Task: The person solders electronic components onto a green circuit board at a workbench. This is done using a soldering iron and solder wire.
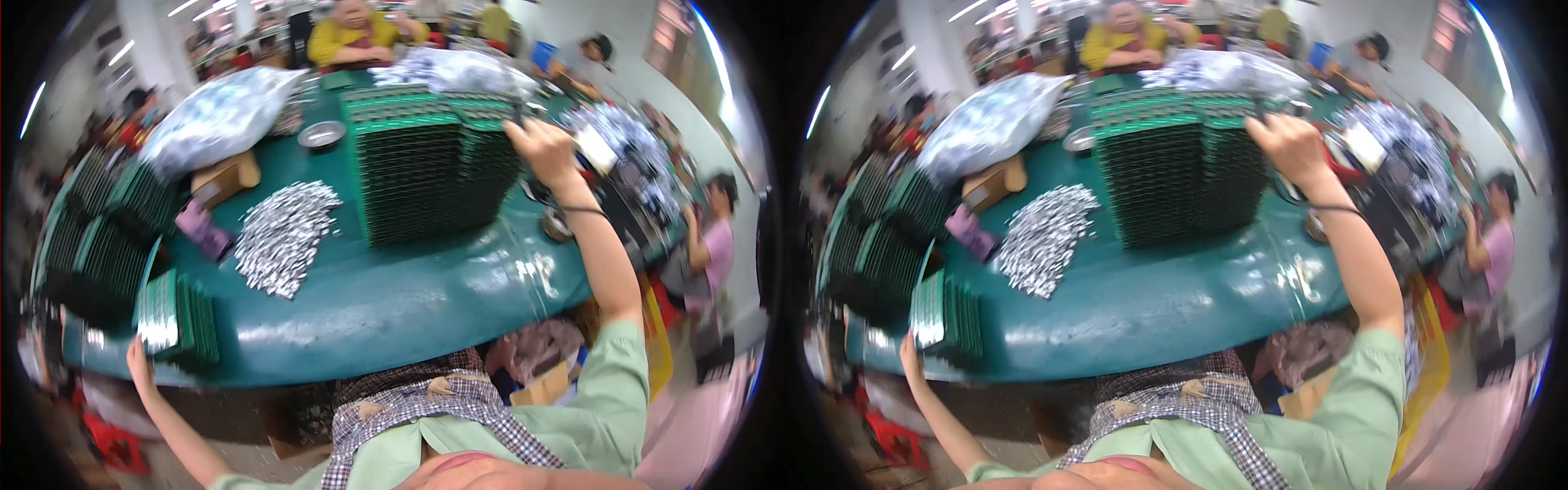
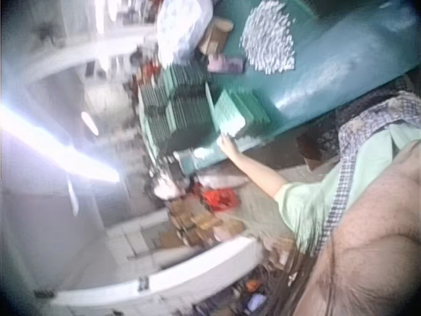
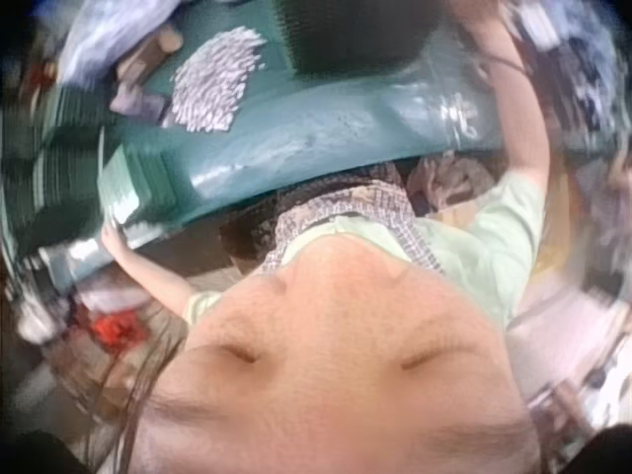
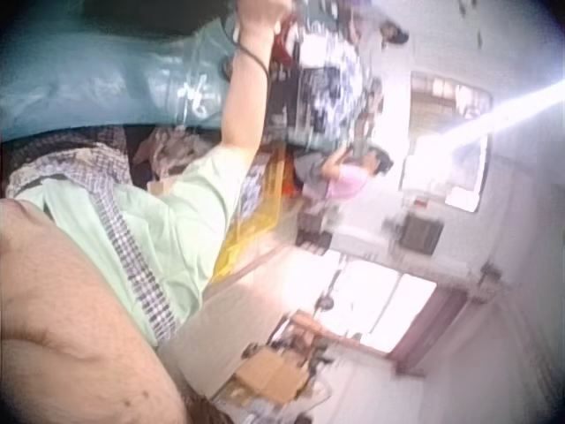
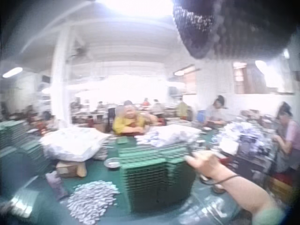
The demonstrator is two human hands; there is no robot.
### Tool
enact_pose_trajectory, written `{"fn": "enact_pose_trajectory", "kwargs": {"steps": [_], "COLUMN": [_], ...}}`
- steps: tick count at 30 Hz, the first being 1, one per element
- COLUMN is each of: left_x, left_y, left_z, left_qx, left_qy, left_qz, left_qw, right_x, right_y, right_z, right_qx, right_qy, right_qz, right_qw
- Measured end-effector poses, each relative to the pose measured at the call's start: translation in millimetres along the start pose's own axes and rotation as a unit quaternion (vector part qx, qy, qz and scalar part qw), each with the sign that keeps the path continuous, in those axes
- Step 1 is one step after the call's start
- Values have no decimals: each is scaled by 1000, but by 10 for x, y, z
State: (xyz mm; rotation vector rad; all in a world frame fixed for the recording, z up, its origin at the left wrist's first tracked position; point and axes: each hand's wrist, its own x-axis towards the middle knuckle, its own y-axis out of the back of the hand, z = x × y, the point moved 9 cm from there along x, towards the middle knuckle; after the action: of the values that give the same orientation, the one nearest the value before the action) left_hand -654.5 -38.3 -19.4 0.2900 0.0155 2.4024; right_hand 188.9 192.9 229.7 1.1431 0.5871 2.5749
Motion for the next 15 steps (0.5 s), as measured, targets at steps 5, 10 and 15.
{"fn": "enact_pose_trajectory", "kwargs": {"steps": [5,10,15], "left_x": [112,-333,-423], "left_y": [-382,-935,-922], "left_z": [155,655,702], "left_qx": [12,54,50], "left_qy": [-49,96,127], "left_qz": [11,-9,-30], "left_qw": [999,994,990], "right_x": [-266,-382,-507], "right_y": [-38,55,65], "right_z": [285,648,883], "right_qx": [-69,-24,-72], "right_qy": [-23,-38,-109], "right_qz": [35,102,60], "right_qw": [997,994,990]}}
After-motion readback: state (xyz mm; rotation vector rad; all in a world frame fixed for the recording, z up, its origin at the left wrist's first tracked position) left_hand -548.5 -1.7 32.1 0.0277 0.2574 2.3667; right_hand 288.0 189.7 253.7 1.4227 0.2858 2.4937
